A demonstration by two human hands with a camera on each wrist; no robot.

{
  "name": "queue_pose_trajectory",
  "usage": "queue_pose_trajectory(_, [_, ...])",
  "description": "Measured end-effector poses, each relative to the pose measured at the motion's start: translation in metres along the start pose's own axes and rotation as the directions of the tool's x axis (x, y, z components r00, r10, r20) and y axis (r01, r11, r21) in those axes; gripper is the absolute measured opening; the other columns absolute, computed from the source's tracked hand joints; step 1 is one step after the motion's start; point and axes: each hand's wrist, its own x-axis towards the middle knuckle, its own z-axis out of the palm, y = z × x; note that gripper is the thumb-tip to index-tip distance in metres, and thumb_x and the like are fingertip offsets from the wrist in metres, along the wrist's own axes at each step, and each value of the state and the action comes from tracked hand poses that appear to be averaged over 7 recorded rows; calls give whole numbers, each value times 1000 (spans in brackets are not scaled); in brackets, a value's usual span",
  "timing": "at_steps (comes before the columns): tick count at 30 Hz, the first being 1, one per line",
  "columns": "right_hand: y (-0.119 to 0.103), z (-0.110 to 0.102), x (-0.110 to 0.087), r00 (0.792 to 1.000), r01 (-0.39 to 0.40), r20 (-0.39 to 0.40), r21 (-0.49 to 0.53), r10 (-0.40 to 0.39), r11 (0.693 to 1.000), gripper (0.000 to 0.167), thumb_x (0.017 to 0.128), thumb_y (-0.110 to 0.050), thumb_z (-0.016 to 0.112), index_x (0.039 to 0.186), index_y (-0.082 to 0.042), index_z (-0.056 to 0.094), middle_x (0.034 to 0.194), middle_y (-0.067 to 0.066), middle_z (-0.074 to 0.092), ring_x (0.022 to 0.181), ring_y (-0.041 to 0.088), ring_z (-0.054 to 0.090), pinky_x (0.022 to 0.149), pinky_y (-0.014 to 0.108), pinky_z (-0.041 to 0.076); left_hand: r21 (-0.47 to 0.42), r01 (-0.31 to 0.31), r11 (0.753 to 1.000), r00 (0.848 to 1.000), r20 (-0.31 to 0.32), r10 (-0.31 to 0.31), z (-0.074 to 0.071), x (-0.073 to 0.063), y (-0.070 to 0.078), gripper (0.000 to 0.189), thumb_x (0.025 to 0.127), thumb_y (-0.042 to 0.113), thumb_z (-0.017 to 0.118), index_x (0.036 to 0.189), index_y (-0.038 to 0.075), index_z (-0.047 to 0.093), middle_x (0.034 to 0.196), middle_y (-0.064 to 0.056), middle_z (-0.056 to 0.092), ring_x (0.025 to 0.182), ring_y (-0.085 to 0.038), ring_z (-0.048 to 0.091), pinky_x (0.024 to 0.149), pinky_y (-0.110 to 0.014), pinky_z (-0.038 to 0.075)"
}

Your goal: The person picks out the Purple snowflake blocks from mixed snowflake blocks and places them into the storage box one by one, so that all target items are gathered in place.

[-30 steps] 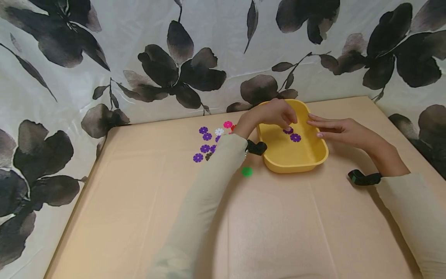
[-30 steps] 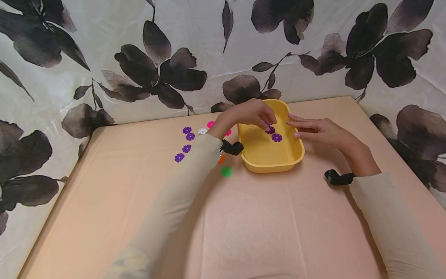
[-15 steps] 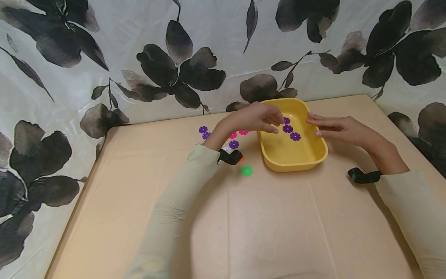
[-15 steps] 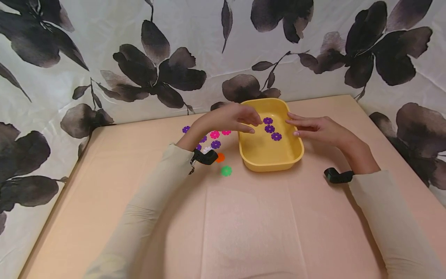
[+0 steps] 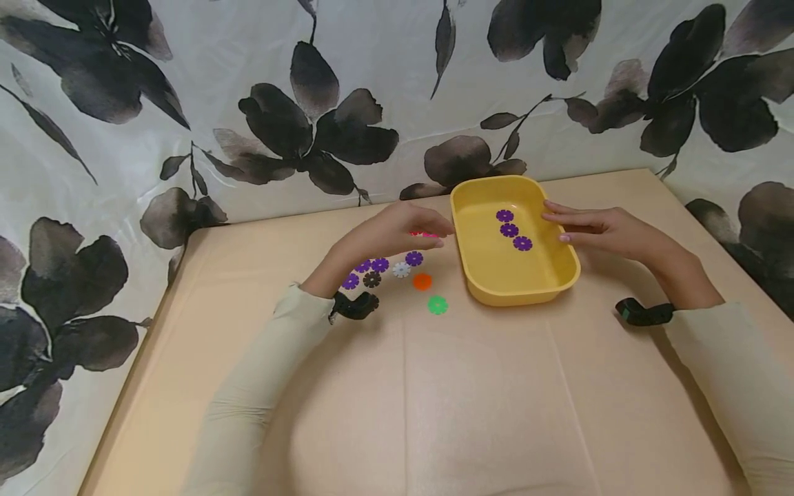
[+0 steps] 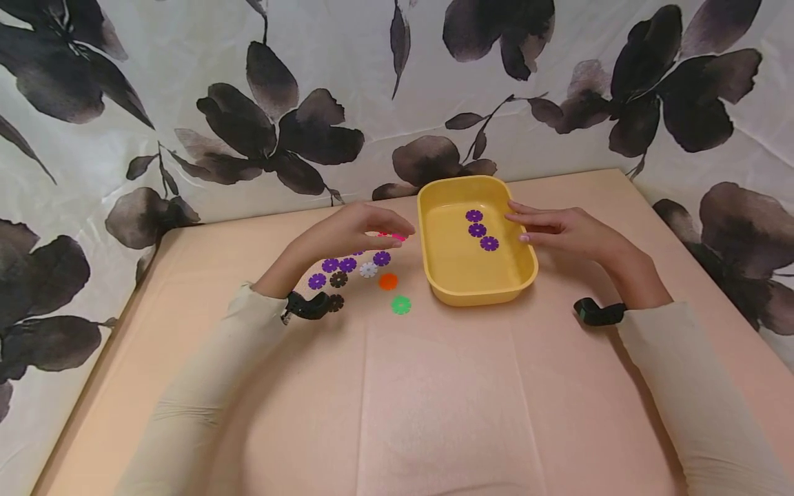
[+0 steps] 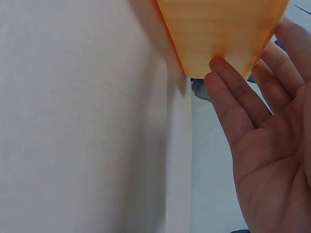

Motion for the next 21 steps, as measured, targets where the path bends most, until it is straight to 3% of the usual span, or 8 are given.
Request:
queue_pose_trajectory(4, [0,0,0,1000,3,-2,-8,-3,1000,57,98,-38,68,150,-22,51,165,2,30,153,37,24,114,70,26,-25,36,999,997,-62,-37,0,-23,-13,33,98,17,70,130,10,70,127,-5,71,119,-17,65,101,-32,54])
queue_pose_trajectory(10, [0,0,-2,1000,1,-2,3,-1,1000,61,97,-43,68,151,-21,50,165,1,29,153,36,23,115,69,26,-86,121,989,982,-138,-132,0,-55,-34,34,96,13,72,129,8,70,123,-9,72,116,-21,68,101,-41,55])
queue_pose_trajectory(21, [2,2,-1,1000,6,-9,22,-6,1000,58,98,-39,69,150,-21,52,165,0,31,153,35,24,115,68,28,-145,229,963,949,-189,-254,-3,-102,-61,31,94,9,73,124,2,71,123,-14,71,111,-25,69,99,-42,56])
